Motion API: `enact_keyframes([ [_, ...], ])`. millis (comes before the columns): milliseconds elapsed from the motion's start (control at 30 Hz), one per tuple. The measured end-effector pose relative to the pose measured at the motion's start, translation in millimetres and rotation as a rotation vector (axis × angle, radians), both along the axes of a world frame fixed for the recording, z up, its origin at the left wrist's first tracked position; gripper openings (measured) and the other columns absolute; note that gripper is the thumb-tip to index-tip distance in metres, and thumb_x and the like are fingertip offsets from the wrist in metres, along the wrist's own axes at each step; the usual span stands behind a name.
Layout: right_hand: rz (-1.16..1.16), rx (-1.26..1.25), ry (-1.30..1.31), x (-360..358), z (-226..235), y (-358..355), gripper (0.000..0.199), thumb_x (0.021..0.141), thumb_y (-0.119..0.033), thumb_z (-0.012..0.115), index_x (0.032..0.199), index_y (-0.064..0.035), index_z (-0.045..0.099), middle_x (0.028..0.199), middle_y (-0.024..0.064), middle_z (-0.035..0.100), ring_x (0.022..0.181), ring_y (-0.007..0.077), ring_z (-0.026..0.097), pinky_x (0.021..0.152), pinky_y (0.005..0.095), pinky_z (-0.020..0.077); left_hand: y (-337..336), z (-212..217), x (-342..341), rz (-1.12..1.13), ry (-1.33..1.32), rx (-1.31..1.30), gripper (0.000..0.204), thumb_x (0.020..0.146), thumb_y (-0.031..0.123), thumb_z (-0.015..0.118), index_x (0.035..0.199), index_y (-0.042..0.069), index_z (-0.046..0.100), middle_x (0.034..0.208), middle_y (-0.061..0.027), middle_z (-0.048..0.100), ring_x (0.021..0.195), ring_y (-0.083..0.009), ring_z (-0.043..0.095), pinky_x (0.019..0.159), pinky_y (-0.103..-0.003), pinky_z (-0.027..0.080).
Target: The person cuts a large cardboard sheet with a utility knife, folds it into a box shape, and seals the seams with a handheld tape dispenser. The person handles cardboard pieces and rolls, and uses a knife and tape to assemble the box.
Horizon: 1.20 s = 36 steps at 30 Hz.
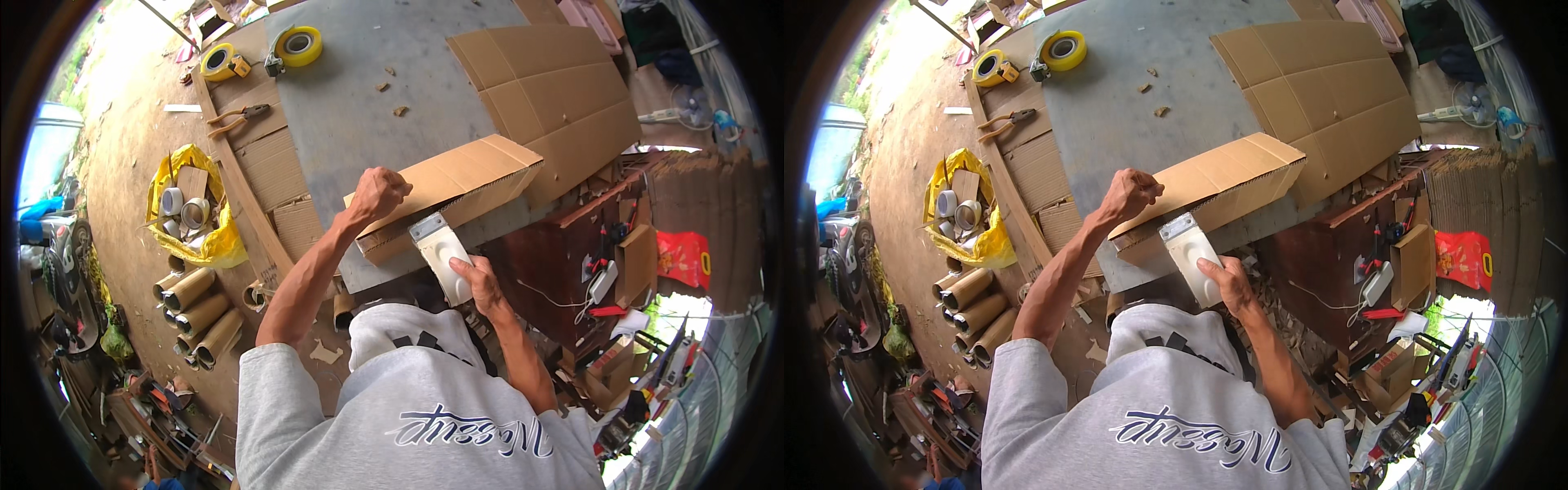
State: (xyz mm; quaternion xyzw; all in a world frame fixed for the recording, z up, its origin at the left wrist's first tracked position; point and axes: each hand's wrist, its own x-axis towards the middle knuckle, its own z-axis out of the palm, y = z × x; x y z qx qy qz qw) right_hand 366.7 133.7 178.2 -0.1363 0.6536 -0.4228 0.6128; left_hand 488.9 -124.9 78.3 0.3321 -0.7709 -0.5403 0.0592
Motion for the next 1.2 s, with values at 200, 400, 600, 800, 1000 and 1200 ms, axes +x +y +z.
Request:
enact_keyframes([
  [200,-0.051,0.024,-0.077,0,-3,-2,0.047,0.091,-0.041,0.062,0.101,0.0043,0.068,0.083,0.0078,0.067,0.066,0.0152,0.062,0.057,0.0289,0.0510,9,31,-1,-0.178,0.118,-0.432,0.026,0.083,0.022,0.075,0.072,-0.001,0.071,0.078,-0.0150,0.067,0.069,-0.0336,0.063,0.064,-0.042,0.050],
  [400,-0.075,0.024,-0.072,5,-8,-2,0.047,0.090,-0.040,0.062,0.102,0.0047,0.067,0.079,0.0086,0.066,0.061,0.0166,0.062,0.055,0.0303,0.0521,-2,-11,13,-0.073,-0.067,-0.548,0.015,0.074,0.016,0.078,0.080,0.002,0.074,0.085,-0.0128,0.066,0.078,-0.0331,0.065,0.069,-0.042,0.052],
  [600,-0.077,-0.007,-0.036,4,-2,-7,0.054,0.090,-0.048,0.062,0.096,0.0060,0.066,0.072,0.0096,0.064,0.054,0.0191,0.063,0.049,0.0313,0.0538,18,35,32,-0.330,0.228,-0.169,0.064,0.071,0.018,0.073,0.132,0.002,0.061,0.133,-0.0238,0.060,0.125,-0.0394,0.056,0.106,-0.043,0.047],
  [800,-0.110,0.001,0.090,10,5,-6,0.052,0.091,-0.047,0.064,0.093,0.0055,0.067,0.072,0.0091,0.065,0.053,0.0173,0.061,0.047,0.0306,0.0513,69,10,38,-0.256,0.035,-0.571,0.066,0.077,0.017,0.070,0.136,-0.005,0.053,0.143,-0.0238,0.054,0.134,-0.0382,0.051,0.106,-0.044,0.048],
  [1000,-0.137,0.071,0.161,24,18,9,0.050,0.092,-0.044,0.063,0.096,0.0048,0.071,0.076,0.0062,0.066,0.064,0.0137,0.059,0.059,0.0290,0.0472,70,26,31,-0.195,0.068,-0.706,0.051,0.079,0.008,0.063,0.127,-0.005,0.056,0.130,-0.0181,0.062,0.113,-0.0349,0.062,0.088,-0.042,0.056],
  [1200,-0.110,0.034,0.213,29,9,41,0.052,0.093,-0.047,0.059,0.086,0.0026,0.070,0.070,0.0038,0.063,0.064,0.0123,0.055,0.061,0.0301,0.0430,69,20,33,-0.272,-0.028,-0.546,0.064,0.083,0.025,0.064,0.141,0.001,0.050,0.142,-0.0191,0.057,0.126,-0.0427,0.058,0.098,-0.045,0.053],
])
